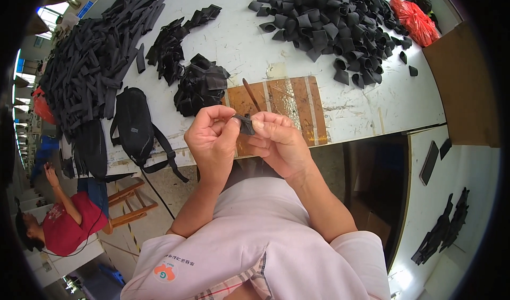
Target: Apply adhesive to small rubber components using a wooden applicator stick at a manufacturing workbench.
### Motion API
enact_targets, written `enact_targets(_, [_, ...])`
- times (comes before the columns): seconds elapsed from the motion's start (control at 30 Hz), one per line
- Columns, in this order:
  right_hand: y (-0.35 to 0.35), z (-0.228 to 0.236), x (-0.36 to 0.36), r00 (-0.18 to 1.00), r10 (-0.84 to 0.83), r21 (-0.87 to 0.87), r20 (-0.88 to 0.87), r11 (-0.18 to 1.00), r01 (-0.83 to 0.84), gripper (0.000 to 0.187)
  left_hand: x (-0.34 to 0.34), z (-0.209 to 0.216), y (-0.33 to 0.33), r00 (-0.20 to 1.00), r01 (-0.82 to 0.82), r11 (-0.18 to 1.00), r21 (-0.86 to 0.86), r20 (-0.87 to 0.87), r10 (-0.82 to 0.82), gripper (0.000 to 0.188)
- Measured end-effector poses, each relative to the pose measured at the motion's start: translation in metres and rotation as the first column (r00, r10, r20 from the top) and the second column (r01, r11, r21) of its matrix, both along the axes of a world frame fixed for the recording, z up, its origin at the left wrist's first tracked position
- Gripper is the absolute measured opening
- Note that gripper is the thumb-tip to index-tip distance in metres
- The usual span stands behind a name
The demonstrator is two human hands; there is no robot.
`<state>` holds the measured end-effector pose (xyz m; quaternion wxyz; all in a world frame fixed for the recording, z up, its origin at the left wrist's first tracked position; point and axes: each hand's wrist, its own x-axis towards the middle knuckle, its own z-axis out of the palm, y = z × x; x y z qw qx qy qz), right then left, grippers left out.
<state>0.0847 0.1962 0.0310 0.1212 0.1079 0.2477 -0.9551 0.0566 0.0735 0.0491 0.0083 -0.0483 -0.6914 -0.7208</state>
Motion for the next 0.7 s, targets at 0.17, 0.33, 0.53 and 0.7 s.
enact_targets(0.17, [0.01, 0.038, -0.02, 0.99, 0.047, 0.484, -0.13, 0.875, 0.022, 0.024, -0.023, 0.015, -0.003, 0.91, 0.093, 0.793, 0.602, 0.271, -0.313, 0.01])
enact_targets(0.33, [0.024, 0.054, -0.055, 0.962, 0.154, 0.609, -0.227, 0.793, 0.017, 0.026, -0.049, 0.022, -0.009, 0.645, 0.082, 0.232, 0.969, 0.126, -0.754, 0.013])
enact_targets(0.53, [0.02, 0.024, -0.05, 0.965, 0.115, 0.601, -0.237, 0.798, 0.052, 0.032, -0.041, 0.008, -0.001, 0.875, 0.123, 0.741, 0.66, 0.28, -0.395, 0.016])
enact_targets(0.7, [0.023, 0.039, -0.052, 0.955, 0.14, 0.571, -0.261, 0.82, 0.036, 0.03, -0.048, 0.013, -0.006, 0.663, 0.108, 0.259, 0.96, 0.125, -0.739, 0.021])
